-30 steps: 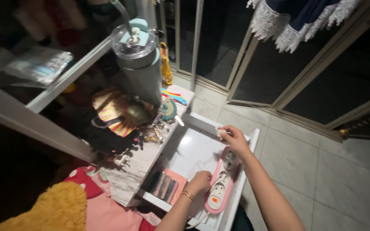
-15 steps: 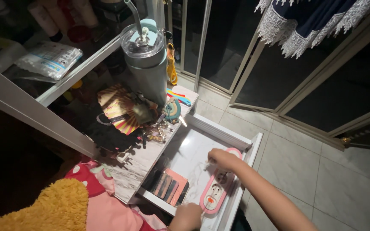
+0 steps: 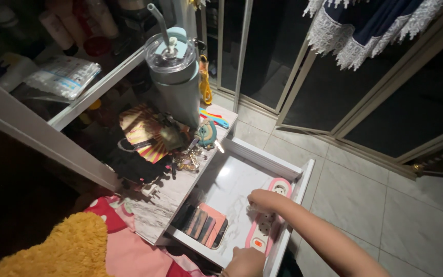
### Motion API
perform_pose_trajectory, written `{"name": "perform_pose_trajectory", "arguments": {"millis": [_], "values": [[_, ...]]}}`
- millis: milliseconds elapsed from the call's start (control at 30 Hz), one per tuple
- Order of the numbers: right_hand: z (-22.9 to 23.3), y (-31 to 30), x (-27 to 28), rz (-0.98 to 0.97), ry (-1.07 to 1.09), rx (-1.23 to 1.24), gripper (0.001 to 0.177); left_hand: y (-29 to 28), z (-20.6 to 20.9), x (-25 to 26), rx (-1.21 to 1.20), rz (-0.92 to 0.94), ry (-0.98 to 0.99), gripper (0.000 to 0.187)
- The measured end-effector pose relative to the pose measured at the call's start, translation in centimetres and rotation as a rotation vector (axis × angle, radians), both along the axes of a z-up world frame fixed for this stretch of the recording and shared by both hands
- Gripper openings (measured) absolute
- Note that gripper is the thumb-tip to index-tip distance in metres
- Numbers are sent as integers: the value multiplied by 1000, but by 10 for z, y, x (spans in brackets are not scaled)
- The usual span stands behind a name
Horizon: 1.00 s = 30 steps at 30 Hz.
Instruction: Organizing and tidying various items, including a power strip and hand fans, inside a white drawer.
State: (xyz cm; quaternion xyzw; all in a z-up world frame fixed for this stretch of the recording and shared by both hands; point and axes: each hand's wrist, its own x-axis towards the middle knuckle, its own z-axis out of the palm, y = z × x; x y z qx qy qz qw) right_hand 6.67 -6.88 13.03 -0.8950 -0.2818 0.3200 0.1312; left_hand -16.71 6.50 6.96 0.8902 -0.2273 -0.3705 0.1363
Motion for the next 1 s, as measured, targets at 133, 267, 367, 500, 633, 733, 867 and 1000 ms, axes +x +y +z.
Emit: {"name": "perform_pose_trajectory", "arguments": {"millis": [133, 267, 367, 500, 633, 733, 867, 1000], "values": [[-2, -5, 7, -58, -35, 137, 15, 4, 59, 70, 6, -63, 23, 31], [5, -19, 26, -195, -148, 514, 15, 28, 58, 101, -160, 41, -61, 31], [27, -36, 41, -555, 101, 915, 22, 21, 38, 127, -379, 256, -261, 30], [53, -62, 80, -657, -14, 1043, 21, 11, 160, 159, -481, 403, -293, 32], [74, -83, 118, -856, -54, 1148, 23, 6, 162, 213, -504, 394, -299, 35], [67, -93, 161, -937, -77, 1132, 22, 0, 148, 279, -516, 439, -354, 34], [43, -95, 226, -958, -85, 1164, 21, -31, 97, 405, -680, 586, -690, 32], [2, -98, 290, -992, -102, 1184, 21, -89, 52, 503, -497, 618, -678, 28]]}}
